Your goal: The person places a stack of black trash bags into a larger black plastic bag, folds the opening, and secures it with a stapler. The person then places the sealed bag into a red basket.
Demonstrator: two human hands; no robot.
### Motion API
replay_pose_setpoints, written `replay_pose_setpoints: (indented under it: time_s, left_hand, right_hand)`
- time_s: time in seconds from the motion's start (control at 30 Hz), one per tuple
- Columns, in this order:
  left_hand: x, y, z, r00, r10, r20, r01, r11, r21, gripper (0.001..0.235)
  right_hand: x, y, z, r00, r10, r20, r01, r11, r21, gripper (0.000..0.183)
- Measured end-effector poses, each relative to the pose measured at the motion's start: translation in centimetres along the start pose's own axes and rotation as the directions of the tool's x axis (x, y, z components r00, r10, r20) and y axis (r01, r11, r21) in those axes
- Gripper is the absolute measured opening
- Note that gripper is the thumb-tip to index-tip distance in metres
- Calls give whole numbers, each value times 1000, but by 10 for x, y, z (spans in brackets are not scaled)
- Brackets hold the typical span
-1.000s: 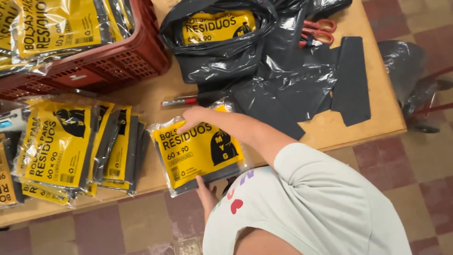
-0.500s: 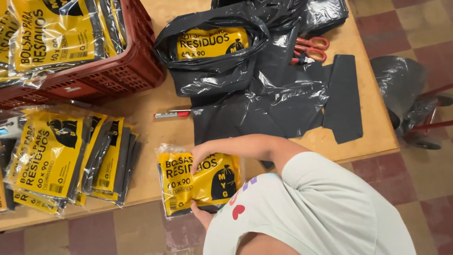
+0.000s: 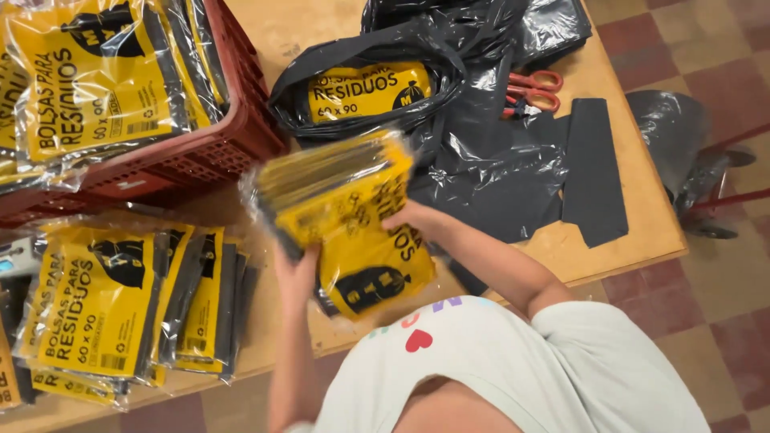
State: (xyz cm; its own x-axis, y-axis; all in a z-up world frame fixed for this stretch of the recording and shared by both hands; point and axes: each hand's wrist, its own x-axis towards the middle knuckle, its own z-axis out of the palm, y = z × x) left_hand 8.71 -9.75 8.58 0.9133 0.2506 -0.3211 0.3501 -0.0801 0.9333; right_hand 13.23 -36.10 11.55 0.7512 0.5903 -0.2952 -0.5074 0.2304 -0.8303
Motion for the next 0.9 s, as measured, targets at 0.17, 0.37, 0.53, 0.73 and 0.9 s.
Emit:
replay_pose_setpoints:
  time_s: [0.17, 0.37, 0.53, 0.73, 0.9]
  left_hand:
    - [98, 144, 49, 797, 382, 468, -478, 872, 102, 70]
    - [196, 180, 140, 654, 178, 736, -397, 908, 133, 46]
    - [252, 167, 168, 565, -262, 783, -298, 820, 489, 101]
    - [331, 120, 236, 621, 168, 766, -376, 921, 102, 70]
    - [359, 100, 245, 576, 450, 682, -655, 754, 55, 46]
  right_hand:
    - [49, 55, -74, 847, 41, -530, 165, 928, 335, 99]
    - [83, 42, -110, 588, 50, -808, 421, 834, 358, 76]
    - [90, 81, -128, 450, 176, -875, 482, 777, 404, 69]
    - [73, 67, -105, 406, 234, -883, 526, 731, 435, 64]
    - [69, 46, -95, 390, 267, -881, 548, 702, 455, 63]
